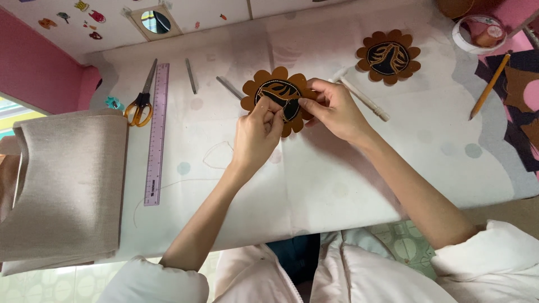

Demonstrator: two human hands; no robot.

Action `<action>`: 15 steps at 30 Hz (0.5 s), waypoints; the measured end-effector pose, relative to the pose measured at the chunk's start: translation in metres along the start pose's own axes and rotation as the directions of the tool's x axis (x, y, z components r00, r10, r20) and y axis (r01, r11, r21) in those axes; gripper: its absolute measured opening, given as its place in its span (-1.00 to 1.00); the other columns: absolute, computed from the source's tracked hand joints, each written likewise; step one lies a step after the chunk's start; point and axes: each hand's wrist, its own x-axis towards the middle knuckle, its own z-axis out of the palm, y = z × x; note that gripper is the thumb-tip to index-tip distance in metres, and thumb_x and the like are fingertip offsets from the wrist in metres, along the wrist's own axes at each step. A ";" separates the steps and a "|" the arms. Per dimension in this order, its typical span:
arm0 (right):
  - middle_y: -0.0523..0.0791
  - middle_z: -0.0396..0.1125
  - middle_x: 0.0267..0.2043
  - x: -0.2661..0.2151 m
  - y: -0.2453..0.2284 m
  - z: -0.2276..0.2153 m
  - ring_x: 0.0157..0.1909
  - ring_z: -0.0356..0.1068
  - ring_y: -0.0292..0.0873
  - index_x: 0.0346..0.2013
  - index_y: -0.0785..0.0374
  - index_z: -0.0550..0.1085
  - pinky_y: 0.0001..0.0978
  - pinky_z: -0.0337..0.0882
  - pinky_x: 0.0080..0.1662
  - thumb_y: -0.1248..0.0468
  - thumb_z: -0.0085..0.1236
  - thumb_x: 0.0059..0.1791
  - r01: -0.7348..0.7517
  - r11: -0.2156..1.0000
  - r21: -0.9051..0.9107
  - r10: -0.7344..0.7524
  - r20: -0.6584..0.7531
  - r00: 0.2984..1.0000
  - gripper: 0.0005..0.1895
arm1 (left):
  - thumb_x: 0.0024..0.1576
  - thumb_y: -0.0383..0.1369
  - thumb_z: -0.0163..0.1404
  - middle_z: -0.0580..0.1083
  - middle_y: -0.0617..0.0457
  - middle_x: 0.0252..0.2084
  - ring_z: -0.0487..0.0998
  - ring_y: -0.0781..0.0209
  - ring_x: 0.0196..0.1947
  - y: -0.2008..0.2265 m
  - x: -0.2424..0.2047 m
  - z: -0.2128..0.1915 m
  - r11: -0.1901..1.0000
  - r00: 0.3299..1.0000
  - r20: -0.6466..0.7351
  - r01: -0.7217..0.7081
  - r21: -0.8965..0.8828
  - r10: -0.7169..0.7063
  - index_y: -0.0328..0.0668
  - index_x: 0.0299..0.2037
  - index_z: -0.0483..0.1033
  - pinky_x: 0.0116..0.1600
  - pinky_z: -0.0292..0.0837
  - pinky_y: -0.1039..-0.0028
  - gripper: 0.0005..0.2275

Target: Using a mallet and punch tool to create holes in decorative flower-shaped leather pieces on a workbench.

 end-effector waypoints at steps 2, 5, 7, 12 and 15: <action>-0.01 0.49 -0.35 -0.003 -0.006 0.001 -0.32 0.49 -0.22 -0.03 0.26 0.53 -0.33 0.60 -0.32 0.40 0.12 0.07 0.045 0.997 -0.061 -0.045 -0.003 0.999 -0.83 | 0.21 -0.51 -0.01 0.25 0.24 -0.76 0.24 0.36 -0.81 0.000 0.000 -0.002 0.999 1.000 0.020 0.021 -0.034 -0.020 -0.11 -0.25 0.45 -0.51 0.27 0.61 -0.94; 0.07 0.52 -0.28 -0.005 -0.025 0.009 -0.25 0.53 -0.10 -0.02 0.26 0.54 -0.27 0.58 -0.31 0.44 0.11 0.08 0.145 0.966 -0.213 -0.153 -0.021 0.988 -0.81 | 0.21 -0.52 -0.02 0.28 0.22 -0.76 0.26 0.39 -0.81 -0.001 0.001 -0.004 0.994 0.998 0.042 0.058 -0.089 -0.054 -0.13 -0.25 0.44 -0.51 0.27 0.64 -0.95; 0.09 0.53 -0.26 -0.009 -0.032 0.016 -0.23 0.56 -0.03 -0.02 0.28 0.54 -0.26 0.57 -0.32 0.44 0.12 0.09 0.196 0.932 -0.306 -0.217 -0.033 0.976 -0.82 | 0.21 -0.51 -0.02 0.31 0.21 -0.76 0.29 0.37 -0.81 0.004 0.001 -0.007 0.991 0.997 0.043 0.073 -0.112 -0.069 -0.13 -0.25 0.44 -0.51 0.28 0.64 -0.95; 0.14 0.52 -0.20 -0.014 -0.010 0.022 -0.22 0.55 0.17 0.04 0.28 0.48 -0.15 0.59 -0.33 0.47 0.09 0.08 0.333 0.745 -0.578 -0.409 -0.002 0.912 -0.77 | 0.20 -0.54 -0.07 0.28 0.17 -0.74 0.29 0.36 -0.80 0.014 0.001 -0.010 0.977 0.991 0.068 0.128 -0.172 -0.118 -0.24 -0.22 0.43 -0.53 0.22 0.64 -0.96; 0.06 0.54 -0.24 -0.021 -0.011 0.030 -0.27 0.57 0.08 0.04 0.21 0.51 -0.19 0.60 -0.31 0.48 0.08 0.08 0.346 0.684 -0.642 -0.440 0.016 0.898 -0.75 | 0.20 -0.53 -0.06 0.32 0.17 -0.75 0.33 0.38 -0.80 0.025 -0.001 -0.011 0.975 0.991 0.031 0.135 -0.175 -0.131 -0.19 -0.26 0.41 -0.53 0.28 0.66 -0.96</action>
